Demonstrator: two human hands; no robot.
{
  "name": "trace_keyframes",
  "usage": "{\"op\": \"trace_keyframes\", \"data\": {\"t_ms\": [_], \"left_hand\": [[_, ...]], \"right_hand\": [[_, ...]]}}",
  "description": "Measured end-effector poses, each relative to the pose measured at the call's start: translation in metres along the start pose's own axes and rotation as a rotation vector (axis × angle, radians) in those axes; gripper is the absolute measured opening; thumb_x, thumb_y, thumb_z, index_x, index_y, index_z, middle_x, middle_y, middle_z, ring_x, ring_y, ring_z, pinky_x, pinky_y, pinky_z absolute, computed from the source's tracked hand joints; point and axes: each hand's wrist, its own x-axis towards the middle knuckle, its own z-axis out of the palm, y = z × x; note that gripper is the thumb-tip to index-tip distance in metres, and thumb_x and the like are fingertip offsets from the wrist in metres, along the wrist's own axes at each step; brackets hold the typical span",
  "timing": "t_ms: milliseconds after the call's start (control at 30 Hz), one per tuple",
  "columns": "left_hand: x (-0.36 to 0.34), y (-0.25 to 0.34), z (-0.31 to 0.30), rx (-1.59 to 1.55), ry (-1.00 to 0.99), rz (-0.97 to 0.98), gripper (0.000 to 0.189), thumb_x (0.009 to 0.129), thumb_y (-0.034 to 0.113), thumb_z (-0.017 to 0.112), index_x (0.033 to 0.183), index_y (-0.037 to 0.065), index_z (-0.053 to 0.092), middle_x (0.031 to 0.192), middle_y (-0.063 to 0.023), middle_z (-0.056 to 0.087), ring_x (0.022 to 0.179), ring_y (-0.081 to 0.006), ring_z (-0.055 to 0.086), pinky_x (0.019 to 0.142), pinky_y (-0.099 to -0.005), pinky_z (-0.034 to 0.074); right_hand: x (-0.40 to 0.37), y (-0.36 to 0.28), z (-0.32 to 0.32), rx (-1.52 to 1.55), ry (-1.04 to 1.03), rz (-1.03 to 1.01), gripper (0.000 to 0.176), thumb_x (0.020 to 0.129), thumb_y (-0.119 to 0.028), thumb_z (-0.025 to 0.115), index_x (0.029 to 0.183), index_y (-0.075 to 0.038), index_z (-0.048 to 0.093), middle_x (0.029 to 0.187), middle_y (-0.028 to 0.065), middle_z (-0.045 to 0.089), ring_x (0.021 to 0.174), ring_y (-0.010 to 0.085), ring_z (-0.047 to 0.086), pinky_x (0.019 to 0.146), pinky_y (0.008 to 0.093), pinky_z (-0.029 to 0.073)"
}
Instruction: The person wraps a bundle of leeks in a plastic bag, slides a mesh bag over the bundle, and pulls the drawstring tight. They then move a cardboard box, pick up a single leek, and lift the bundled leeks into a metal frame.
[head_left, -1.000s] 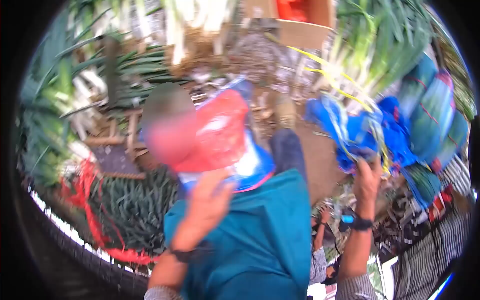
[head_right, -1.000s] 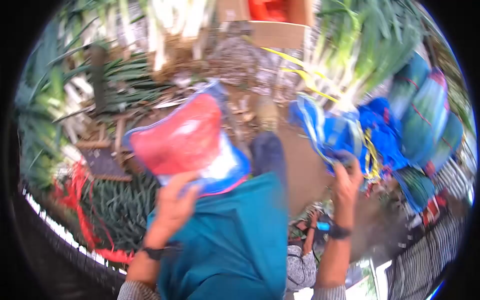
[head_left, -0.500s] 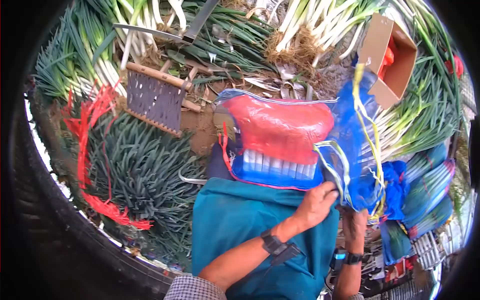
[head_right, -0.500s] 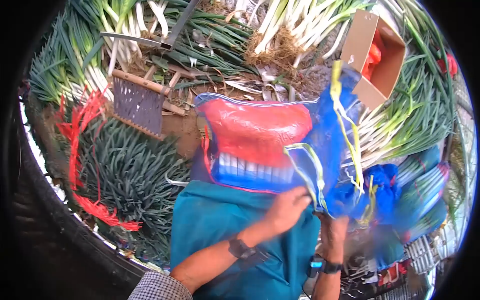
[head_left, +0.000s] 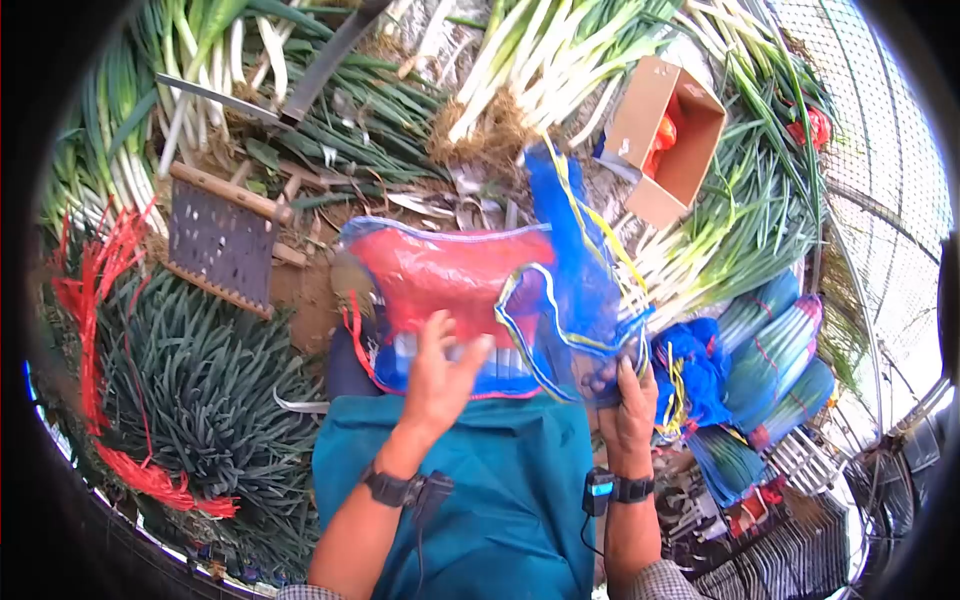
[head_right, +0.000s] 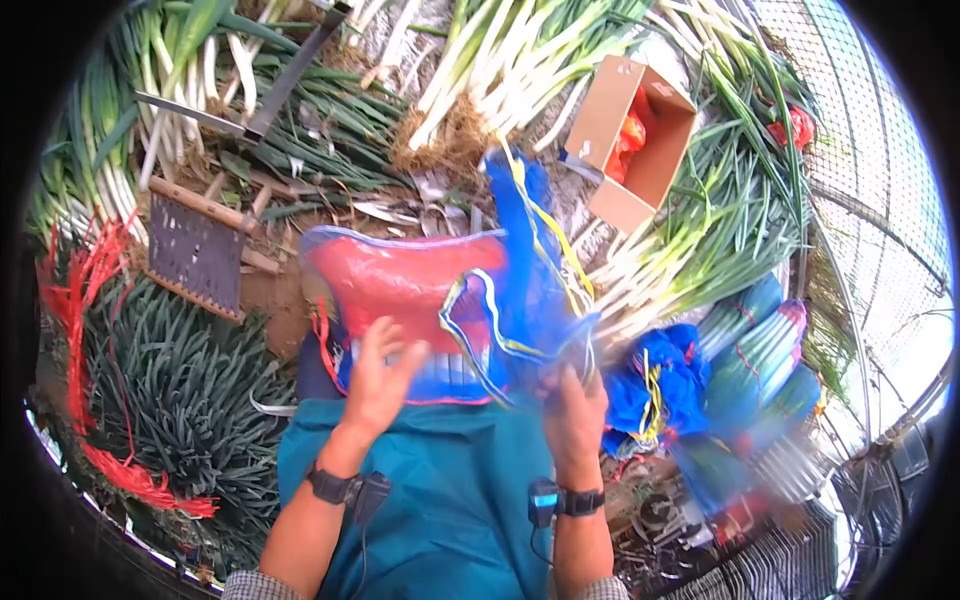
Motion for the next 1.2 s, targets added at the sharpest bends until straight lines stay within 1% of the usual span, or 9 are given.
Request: {"op": "trace_keyframes", "data": {"t_ms": [100,200,300,433,567,667,833,1067,1200], "left_hand": [[0.028,0.016,0.028,0.439,-0.027,0.468,0.094,0.081,0.034,0.079,0.148,-0.009,0.029,0.144,-0.0304,0.043,0.132,-0.0429,0.046,0.114,-0.0479,0.034],[0.062,0.021,0.062,0.529,0.003,0.713,0.077,0.081,0.025,0.074,0.144,-0.003,0.042,0.134,-0.0288,0.055,0.126,-0.0432,0.051,0.111,-0.0502,0.034],[0.089,0.029,0.072,0.727,-0.320,0.579,0.050,0.084,0.015,0.065,0.131,0.004,0.056,0.112,-0.0217,0.067,0.111,-0.0368,0.062,0.101,-0.0497,0.044],[0.090,0.029,0.091,0.479,-0.286,0.553,0.027,0.087,0.009,0.055,0.113,0.004,0.062,0.093,-0.0190,0.069,0.096,-0.0367,0.067,0.085,-0.0451,0.051],[0.074,0.047,0.095,0.432,-0.343,0.535,0.019,0.088,0.010,0.060,0.104,0.002,0.059,0.092,-0.0182,0.068,0.088,-0.0344,0.066,0.078,-0.0425,0.051],[0.055,0.056,0.104,0.410,-0.461,0.537,0.022,0.085,0.014,0.070,0.100,0.002,0.058,0.087,-0.0159,0.065,0.081,-0.0293,0.064,0.072,-0.0413,0.049],[0.033,0.072,0.106,0.472,-0.497,0.569,0.021,0.084,0.013,0.070,0.094,0.002,0.055,0.082,-0.0164,0.062,0.077,-0.0320,0.062,0.070,-0.0421,0.048],[0.068,0.041,0.067,0.907,0.014,0.626,0.019,0.083,0.014,0.067,0.098,0.005,0.060,0.084,-0.0191,0.067,0.079,-0.0410,0.065,0.067,-0.0492,0.049],[0.086,0.052,0.026,0.884,0.097,0.476,0.022,0.084,0.014,0.066,0.105,0.006,0.065,0.086,-0.0205,0.069,0.081,-0.0415,0.067,0.072,-0.0494,0.053]], "right_hand": [[-0.010,-0.014,-0.003,0.106,-0.047,0.024,0.023,0.100,-0.010,0.057,0.122,-0.005,0.056,0.087,0.0055,0.059,0.081,0.0164,0.057,0.070,0.0338,0.050],[-0.021,-0.025,-0.030,0.167,-0.029,0.056,0.013,0.098,-0.012,0.061,0.110,-0.008,0.059,0.081,0.0033,0.059,0.078,0.0180,0.059,0.069,0.0378,0.051],[-0.027,-0.024,-0.063,0.225,0.000,0.072,0.012,0.098,-0.013,0.062,0.109,-0.008,0.058,0.077,0.0022,0.059,0.066,0.0173,0.058,0.068,0.0384,0.052],[-0.026,-0.013,-0.102,0.083,0.196,0.132,0.013,0.098,-0.012,0.063,0.109,-0.006,0.059,0.085,0.0028,0.063,0.073,0.0164,0.060,0.070,0.0323,0.052],[-0.023,-0.023,-0.123,-0.720,0.304,-0.386,0.037,0.091,-0.005,0.068,0.126,0.001,0.058,0.118,0.0115,0.064,0.109,0.0215,0.060,0.099,0.0344,0.046],[-0.001,-0.069,-0.052,-1.165,-0.059,-0.631,0.065,0.073,-0.002,0.076,0.135,-0.001,0.054,0.136,0.0184,0.055,0.130,0.0350,0.050,0.110,0.0425,0.039],[0.108,-0.008,-0.047,-1.224,-0.454,-0.904,0.040,0.074,-0.004,0.075,0.113,-0.006,0.067,0.104,0.0151,0.069,0.105,0.0358,0.063,0.098,0.0468,0.046],[0.103,-0.032,-0.032,-1.514,-0.271,-0.439,0.023,0.080,-0.007,0.069,0.103,-0.010,0.068,0.090,0.0186,0.069,0.087,0.0396,0.067,0.075,0.0477,0.053],[0.126,-0.031,-0.058,-1.585,-0.130,-0.574,0.028,0.076,-0.002,0.065,0.104,-0.010,0.067,0.089,0.0183,0.070,0.087,0.0402,0.067,0.076,0.0497,0.053]]}}
